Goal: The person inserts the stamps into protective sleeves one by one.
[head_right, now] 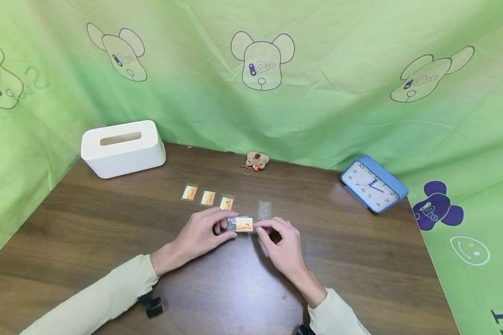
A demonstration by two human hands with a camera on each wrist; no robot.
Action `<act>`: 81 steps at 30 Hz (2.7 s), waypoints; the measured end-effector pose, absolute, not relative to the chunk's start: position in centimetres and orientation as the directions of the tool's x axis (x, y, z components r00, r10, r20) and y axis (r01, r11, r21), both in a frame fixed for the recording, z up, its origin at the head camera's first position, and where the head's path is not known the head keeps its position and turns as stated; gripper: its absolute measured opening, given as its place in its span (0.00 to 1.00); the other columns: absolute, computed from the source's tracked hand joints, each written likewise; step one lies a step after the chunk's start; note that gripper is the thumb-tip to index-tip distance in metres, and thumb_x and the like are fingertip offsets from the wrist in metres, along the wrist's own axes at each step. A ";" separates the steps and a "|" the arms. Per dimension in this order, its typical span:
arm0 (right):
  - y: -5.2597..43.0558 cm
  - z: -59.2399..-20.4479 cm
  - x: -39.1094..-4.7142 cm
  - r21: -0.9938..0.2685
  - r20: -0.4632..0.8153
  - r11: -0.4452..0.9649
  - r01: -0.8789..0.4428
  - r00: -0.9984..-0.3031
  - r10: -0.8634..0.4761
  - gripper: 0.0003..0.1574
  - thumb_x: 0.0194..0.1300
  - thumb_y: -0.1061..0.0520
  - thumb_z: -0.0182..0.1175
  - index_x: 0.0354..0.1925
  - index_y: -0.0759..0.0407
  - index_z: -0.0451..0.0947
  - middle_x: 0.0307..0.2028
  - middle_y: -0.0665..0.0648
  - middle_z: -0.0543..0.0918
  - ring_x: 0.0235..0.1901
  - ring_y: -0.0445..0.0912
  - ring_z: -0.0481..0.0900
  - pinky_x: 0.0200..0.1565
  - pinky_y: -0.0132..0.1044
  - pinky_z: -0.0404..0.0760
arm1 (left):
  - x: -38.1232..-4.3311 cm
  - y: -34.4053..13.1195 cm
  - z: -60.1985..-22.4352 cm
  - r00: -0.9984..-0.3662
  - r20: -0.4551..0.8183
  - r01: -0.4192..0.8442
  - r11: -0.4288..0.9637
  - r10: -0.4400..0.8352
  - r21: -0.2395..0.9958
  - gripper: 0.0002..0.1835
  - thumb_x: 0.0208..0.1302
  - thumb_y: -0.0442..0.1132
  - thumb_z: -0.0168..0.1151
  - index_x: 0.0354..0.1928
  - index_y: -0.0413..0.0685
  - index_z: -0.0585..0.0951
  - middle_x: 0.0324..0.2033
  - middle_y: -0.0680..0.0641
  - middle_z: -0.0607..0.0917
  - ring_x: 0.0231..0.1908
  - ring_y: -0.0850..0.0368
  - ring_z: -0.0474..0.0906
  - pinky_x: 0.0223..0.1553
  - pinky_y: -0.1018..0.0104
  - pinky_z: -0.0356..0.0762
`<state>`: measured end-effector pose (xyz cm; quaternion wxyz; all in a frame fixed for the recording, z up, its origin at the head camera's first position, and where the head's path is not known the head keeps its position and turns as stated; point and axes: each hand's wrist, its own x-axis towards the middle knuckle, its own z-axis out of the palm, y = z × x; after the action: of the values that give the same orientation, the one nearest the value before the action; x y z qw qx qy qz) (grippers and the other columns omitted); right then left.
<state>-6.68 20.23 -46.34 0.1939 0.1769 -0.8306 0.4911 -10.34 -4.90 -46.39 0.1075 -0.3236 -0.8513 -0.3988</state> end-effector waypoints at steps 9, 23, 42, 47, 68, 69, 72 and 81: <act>20.1 -46.4 -6.6 -0.764 0.470 0.442 -0.471 -0.874 -0.119 0.15 0.66 0.70 0.76 0.44 0.52 0.94 0.37 0.49 0.92 0.38 0.40 0.85 0.50 0.35 0.76 | -10.2 -4.7 -46.3 -0.747 0.464 0.662 0.458 0.477 0.594 0.23 0.59 0.38 0.87 0.56 0.44 0.90 0.32 0.54 0.83 0.28 0.66 0.75 0.31 0.76 0.76; 20.0 -46.3 -6.5 -0.793 0.439 0.415 -0.446 -0.891 -0.119 0.15 0.69 0.70 0.74 0.45 0.53 0.94 0.38 0.50 0.92 0.39 0.38 0.86 0.48 0.26 0.80 | -10.2 -4.7 -46.5 -0.739 0.481 0.671 0.459 0.471 0.582 0.22 0.60 0.37 0.87 0.56 0.44 0.90 0.33 0.54 0.83 0.28 0.66 0.75 0.31 0.76 0.75; 19.7 -46.4 -6.4 -0.798 0.436 0.384 -0.464 -0.885 -0.163 0.16 0.69 0.72 0.73 0.48 0.55 0.93 0.37 0.50 0.90 0.37 0.39 0.84 0.44 0.28 0.82 | -10.0 -4.6 -46.4 -0.742 0.478 0.667 0.451 0.470 0.593 0.22 0.61 0.37 0.86 0.56 0.45 0.90 0.33 0.54 0.82 0.28 0.65 0.74 0.31 0.76 0.73; 19.7 -46.4 -6.4 -0.815 0.419 0.389 -0.428 -0.901 -0.113 0.15 0.67 0.70 0.75 0.48 0.55 0.91 0.35 0.50 0.90 0.36 0.38 0.83 0.43 0.30 0.82 | -10.0 -4.6 -46.4 -0.753 0.471 0.655 0.459 0.459 0.600 0.22 0.61 0.37 0.86 0.56 0.45 0.90 0.33 0.54 0.83 0.28 0.66 0.75 0.31 0.76 0.75; 18.9 -46.5 -6.7 -0.829 0.401 0.394 -0.397 -0.913 -0.076 0.23 0.64 0.75 0.73 0.55 0.63 0.82 0.35 0.51 0.92 0.37 0.38 0.84 0.46 0.27 0.80 | -9.8 -4.2 -46.4 -0.731 0.470 0.674 0.415 0.495 0.612 0.16 0.65 0.41 0.84 0.52 0.48 0.91 0.29 0.57 0.83 0.26 0.67 0.75 0.29 0.78 0.72; 18.9 -46.5 -6.7 -0.827 0.403 0.396 -0.399 -0.912 -0.079 0.23 0.64 0.75 0.73 0.55 0.63 0.82 0.35 0.51 0.92 0.37 0.38 0.84 0.46 0.27 0.80 | -9.8 -4.1 -46.5 -0.730 0.473 0.676 0.421 0.493 0.605 0.14 0.67 0.42 0.82 0.51 0.49 0.91 0.28 0.58 0.82 0.25 0.67 0.75 0.28 0.78 0.72; 19.0 -46.5 -6.7 -0.823 0.407 0.396 -0.408 -0.909 -0.090 0.24 0.64 0.75 0.72 0.57 0.65 0.82 0.35 0.51 0.92 0.36 0.38 0.83 0.46 0.28 0.80 | -9.8 -4.0 -46.4 -0.728 0.484 0.682 0.434 0.486 0.589 0.07 0.71 0.42 0.78 0.46 0.50 0.92 0.25 0.59 0.80 0.24 0.68 0.74 0.28 0.77 0.70; 19.0 -46.7 -6.8 -0.809 0.428 0.392 -0.438 -0.896 -0.119 0.25 0.65 0.76 0.72 0.59 0.66 0.82 0.35 0.51 0.91 0.35 0.39 0.84 0.44 0.29 0.81 | -9.7 -3.7 -46.2 -0.793 0.404 0.589 0.408 0.455 0.697 0.04 0.68 0.37 0.80 0.42 0.47 0.93 0.32 0.55 0.88 0.29 0.70 0.79 0.33 0.75 0.80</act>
<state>-6.77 18.96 -46.67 0.1523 0.1699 -0.8203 0.5245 -9.74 -3.68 -46.23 0.0752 -0.3126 -0.8356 -0.4455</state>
